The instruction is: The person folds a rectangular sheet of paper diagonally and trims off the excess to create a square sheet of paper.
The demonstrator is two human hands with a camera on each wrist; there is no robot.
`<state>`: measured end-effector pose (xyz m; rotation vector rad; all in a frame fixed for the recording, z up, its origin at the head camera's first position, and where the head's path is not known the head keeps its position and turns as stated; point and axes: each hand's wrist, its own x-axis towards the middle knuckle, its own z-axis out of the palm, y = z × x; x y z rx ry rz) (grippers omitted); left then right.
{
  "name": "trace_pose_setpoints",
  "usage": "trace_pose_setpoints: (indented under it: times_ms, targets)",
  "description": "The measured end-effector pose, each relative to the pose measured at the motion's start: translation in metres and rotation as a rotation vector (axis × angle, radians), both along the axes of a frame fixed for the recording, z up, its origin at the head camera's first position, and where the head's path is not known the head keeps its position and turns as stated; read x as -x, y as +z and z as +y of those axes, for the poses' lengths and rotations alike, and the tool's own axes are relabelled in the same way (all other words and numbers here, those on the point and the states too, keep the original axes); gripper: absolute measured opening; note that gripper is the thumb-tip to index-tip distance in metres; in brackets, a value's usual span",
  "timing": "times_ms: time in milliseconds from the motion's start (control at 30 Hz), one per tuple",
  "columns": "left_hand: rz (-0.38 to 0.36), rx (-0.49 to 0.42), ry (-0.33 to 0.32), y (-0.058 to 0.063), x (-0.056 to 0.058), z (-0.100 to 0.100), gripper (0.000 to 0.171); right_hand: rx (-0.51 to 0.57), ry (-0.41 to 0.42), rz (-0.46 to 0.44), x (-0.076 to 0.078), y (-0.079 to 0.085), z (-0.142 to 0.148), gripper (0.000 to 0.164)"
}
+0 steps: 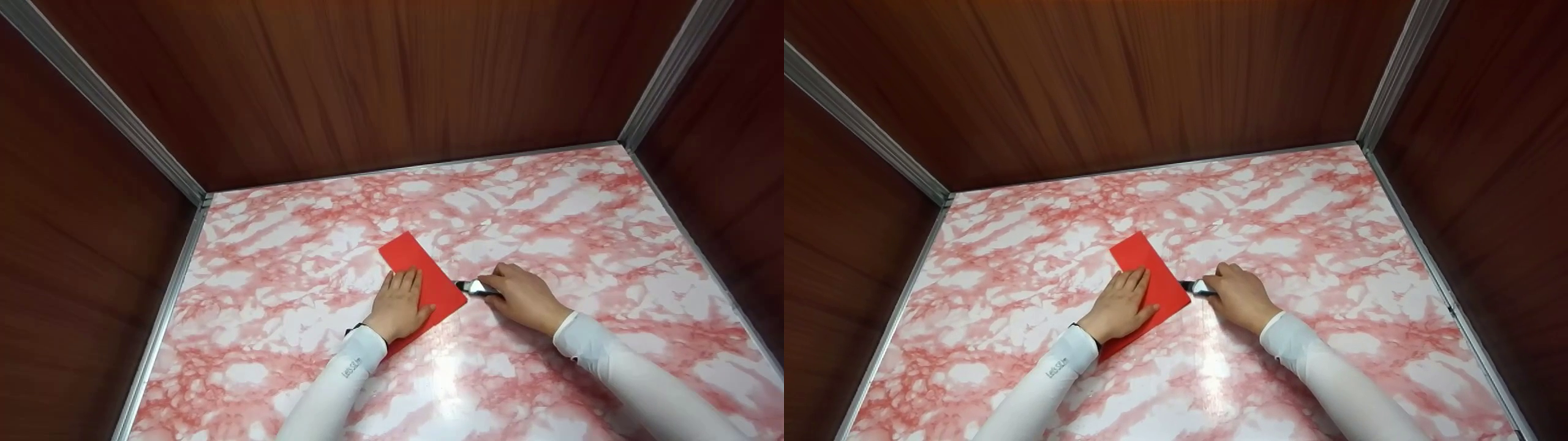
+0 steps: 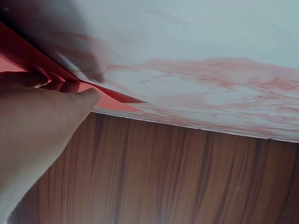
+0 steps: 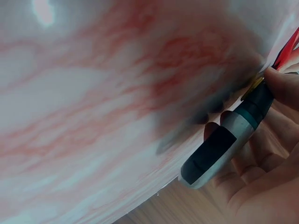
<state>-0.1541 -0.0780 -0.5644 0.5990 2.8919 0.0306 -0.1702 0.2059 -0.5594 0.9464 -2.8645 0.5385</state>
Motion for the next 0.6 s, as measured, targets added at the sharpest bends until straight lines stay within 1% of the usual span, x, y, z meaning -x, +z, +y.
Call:
trace_pose_setpoints:
  times_ms: [200, 600]
  targets:
    - [-0.013, -0.014, -0.019, 0.0008, 0.0007, -0.0015, 0.082, -0.012, 0.025, 0.009, -0.0001, 0.0007, -0.0033, 0.036]
    - [-0.013, -0.009, -0.03, 0.0004, 0.001, -0.0037, 0.082, -0.028, 0.023, 0.011, -0.0001, 0.0015, -0.0037, 0.038]
